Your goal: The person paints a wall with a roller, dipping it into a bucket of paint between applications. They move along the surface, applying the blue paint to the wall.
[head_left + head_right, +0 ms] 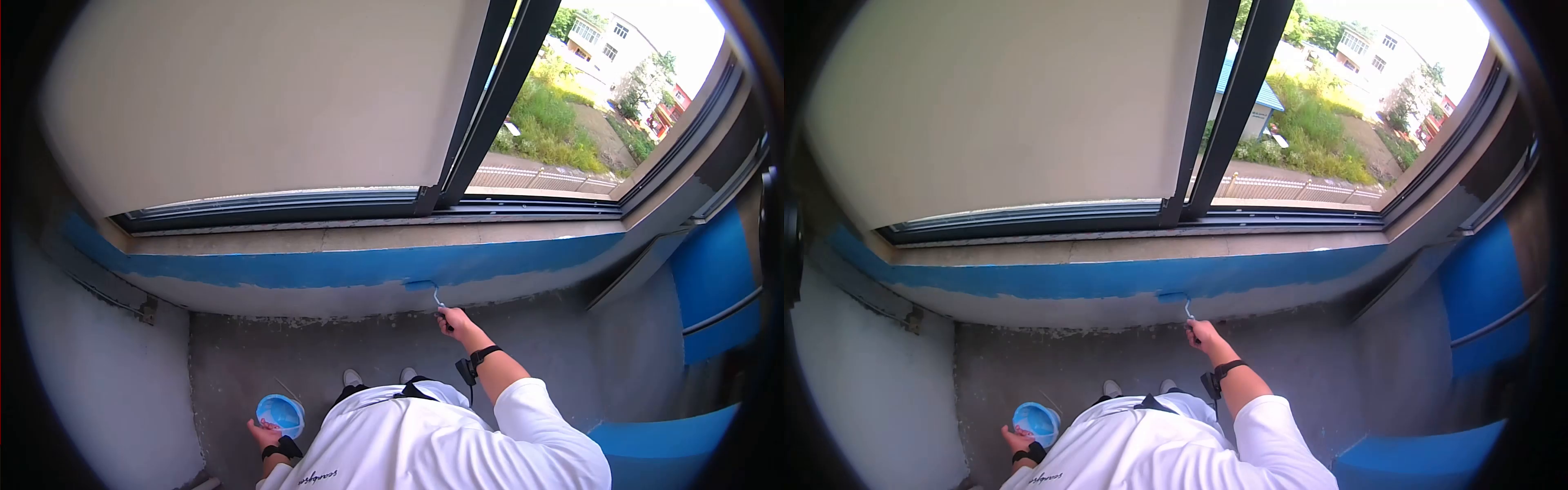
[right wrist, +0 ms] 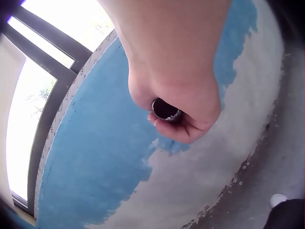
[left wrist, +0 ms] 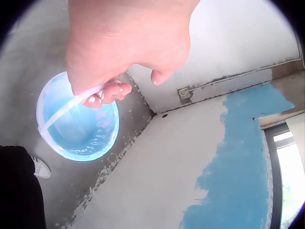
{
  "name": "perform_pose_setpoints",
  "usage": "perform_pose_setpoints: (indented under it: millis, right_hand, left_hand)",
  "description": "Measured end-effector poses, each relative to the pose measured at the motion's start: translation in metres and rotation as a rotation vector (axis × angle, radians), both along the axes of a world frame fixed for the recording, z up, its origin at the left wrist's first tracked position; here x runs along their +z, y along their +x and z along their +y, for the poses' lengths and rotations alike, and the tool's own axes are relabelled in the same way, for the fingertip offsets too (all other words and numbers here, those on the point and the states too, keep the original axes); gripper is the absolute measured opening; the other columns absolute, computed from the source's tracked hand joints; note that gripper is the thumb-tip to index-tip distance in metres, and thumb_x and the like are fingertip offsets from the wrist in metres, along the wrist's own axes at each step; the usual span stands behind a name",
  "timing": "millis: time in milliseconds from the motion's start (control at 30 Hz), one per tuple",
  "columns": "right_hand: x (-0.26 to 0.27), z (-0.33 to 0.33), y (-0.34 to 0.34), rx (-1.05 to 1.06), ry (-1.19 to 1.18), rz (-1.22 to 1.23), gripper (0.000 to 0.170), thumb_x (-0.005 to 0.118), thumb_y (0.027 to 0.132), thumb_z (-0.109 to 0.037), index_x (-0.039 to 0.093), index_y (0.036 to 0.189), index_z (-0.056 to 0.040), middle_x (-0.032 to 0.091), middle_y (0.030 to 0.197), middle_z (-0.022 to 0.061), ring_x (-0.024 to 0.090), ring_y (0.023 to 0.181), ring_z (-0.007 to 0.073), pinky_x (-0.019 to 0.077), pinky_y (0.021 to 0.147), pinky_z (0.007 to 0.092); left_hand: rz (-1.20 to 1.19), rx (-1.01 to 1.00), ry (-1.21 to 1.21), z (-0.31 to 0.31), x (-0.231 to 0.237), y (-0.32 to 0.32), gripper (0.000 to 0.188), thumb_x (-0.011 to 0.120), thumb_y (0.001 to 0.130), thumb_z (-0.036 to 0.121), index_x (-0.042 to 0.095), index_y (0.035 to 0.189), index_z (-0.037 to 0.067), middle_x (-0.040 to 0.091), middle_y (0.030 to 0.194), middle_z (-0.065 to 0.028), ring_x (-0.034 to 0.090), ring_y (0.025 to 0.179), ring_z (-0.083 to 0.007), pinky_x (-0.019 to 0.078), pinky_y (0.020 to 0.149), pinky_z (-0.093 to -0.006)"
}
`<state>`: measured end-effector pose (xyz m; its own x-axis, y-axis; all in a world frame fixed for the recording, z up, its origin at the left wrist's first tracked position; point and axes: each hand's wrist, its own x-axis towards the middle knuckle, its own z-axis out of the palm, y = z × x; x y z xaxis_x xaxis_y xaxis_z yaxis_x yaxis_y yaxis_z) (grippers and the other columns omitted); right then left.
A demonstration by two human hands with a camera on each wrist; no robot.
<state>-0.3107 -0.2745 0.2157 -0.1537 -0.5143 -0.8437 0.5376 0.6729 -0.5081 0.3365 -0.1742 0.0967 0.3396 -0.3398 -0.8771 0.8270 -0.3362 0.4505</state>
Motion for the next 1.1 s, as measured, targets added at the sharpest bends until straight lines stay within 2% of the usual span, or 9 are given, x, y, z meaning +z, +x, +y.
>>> perform_pose_setpoints:
  millis: [167, 367, 567, 867, 933, 967, 1033, 1067, 1100]
  right_hand:
    - [0.032, 0.027, 0.008, -0.087, -0.066, -0.063, 0.021, 0.047, 0.096, -0.024, 0.053, 0.089, -0.0053, 0.044, 0.064, -0.0041, 0.040, 0.051, 0.0048, 0.0327, 0.045, 0.0183]
    - [0.097, 0.075, -0.008, -0.100, -0.247, 0.110, 0.018, 0.048, 0.095, -0.021, 0.053, 0.095, -0.0043, 0.046, 0.065, -0.0019, 0.040, 0.050, 0.0054, 0.0320, 0.043, 0.0205]
    - [0.135, 0.095, -0.059, -0.118, -0.222, 0.312, 0.017, 0.050, 0.094, -0.021, 0.054, 0.093, -0.0048, 0.046, 0.064, -0.0027, 0.038, 0.049, 0.0044, 0.0317, 0.043, 0.0206]
    - [0.066, 0.078, -0.109, -0.050, -0.197, 0.231, 0.020, 0.050, 0.092, -0.020, 0.053, 0.082, -0.0037, 0.045, 0.063, -0.0018, 0.041, 0.049, 0.0060, 0.0332, 0.042, 0.0222]
    - [0.035, 0.073, -0.122, 0.085, -0.143, 0.305, 0.022, 0.050, 0.091, -0.020, 0.053, 0.078, -0.0018, 0.054, 0.064, 0.0066, 0.053, 0.051, 0.0173, 0.0414, 0.046, 0.0315]
    - [0.019, 0.076, -0.127, 0.084, -0.146, 0.290, 0.022, 0.050, 0.091, -0.020, 0.053, 0.078, -0.0018, 0.054, 0.064, 0.0066, 0.053, 0.051, 0.0173, 0.0414, 0.046, 0.0315]
    - [-0.010, 0.088, -0.133, 0.567, -0.180, 1.172, 0.025, 0.051, 0.090, -0.021, 0.054, 0.076, 0.0001, 0.061, 0.072, 0.0186, 0.061, 0.064, 0.0330, 0.0474, 0.057, 0.0431]
    - [0.004, 0.094, -0.136, 0.648, -0.142, 1.173, 0.022, 0.054, 0.088, -0.023, 0.055, 0.086, -0.0007, 0.062, 0.080, 0.0228, 0.061, 0.079, 0.0397, 0.0477, 0.069, 0.0486]
    - [0.022, 0.097, -0.141, 0.653, -0.150, 1.154, 0.022, 0.054, 0.088, -0.023, 0.055, 0.086, -0.0007, 0.062, 0.080, 0.0228, 0.061, 0.079, 0.0397, 0.0477, 0.069, 0.0486]
  left_hand:
    - [-0.022, -0.186, 0.125, -0.034, -0.020, 0.015, 0.046, 0.048, 0.076, 0.060, 0.038, 0.063, 0.018, 0.030, 0.052, 0.0049, 0.028, 0.045, -0.0112, 0.0240, 0.048, -0.0286]
    - [-0.034, -0.209, 0.101, -0.046, -0.025, 0.004, 0.043, 0.046, 0.082, 0.054, 0.039, 0.066, 0.016, 0.029, 0.051, 0.0035, 0.029, 0.044, -0.0110, 0.0254, 0.048, -0.0282]
    - [-0.030, -0.239, 0.084, -0.055, -0.010, -0.008, 0.043, 0.046, 0.082, 0.053, 0.038, 0.064, 0.015, 0.030, 0.050, 0.0033, 0.030, 0.045, -0.0111, 0.0261, 0.048, -0.0280]
    - [-0.070, -0.143, -0.004, -0.022, 0.048, -0.043, 0.044, 0.045, 0.080, 0.055, 0.041, 0.062, 0.015, 0.034, 0.050, 0.0038, 0.033, 0.045, -0.0109, 0.0278, 0.049, -0.0289]
    - [-0.039, -0.180, 0.004, -0.011, 0.063, -0.050, 0.046, 0.047, 0.077, 0.057, 0.042, 0.060, 0.015, 0.035, 0.051, 0.0042, 0.033, 0.045, -0.0110, 0.0276, 0.050, -0.0279]
    - [-0.053, -0.178, 0.003, -0.005, 0.068, -0.055, 0.046, 0.047, 0.077, 0.057, 0.042, 0.060, 0.015, 0.035, 0.051, 0.0042, 0.033, 0.045, -0.0110, 0.0276, 0.050, -0.0279]
    - [-0.034, -0.127, -0.003, 0.008, 0.074, -0.060, 0.048, 0.049, 0.073, 0.060, 0.043, 0.059, 0.015, 0.036, 0.050, 0.0041, 0.033, 0.045, -0.0116, 0.0276, 0.051, -0.0273]
    - [-0.053, -0.122, 0.000, 0.014, 0.081, -0.066, 0.048, 0.049, 0.073, 0.060, 0.043, 0.059, 0.015, 0.036, 0.050, 0.0041, 0.033, 0.045, -0.0116, 0.0276, 0.051, -0.0273]
    - [-0.075, -0.114, 0.022, 0.021, 0.084, -0.072, 0.048, 0.050, 0.072, 0.061, 0.043, 0.059, 0.015, 0.035, 0.049, 0.0039, 0.033, 0.044, -0.0118, 0.0277, 0.051, -0.0270]
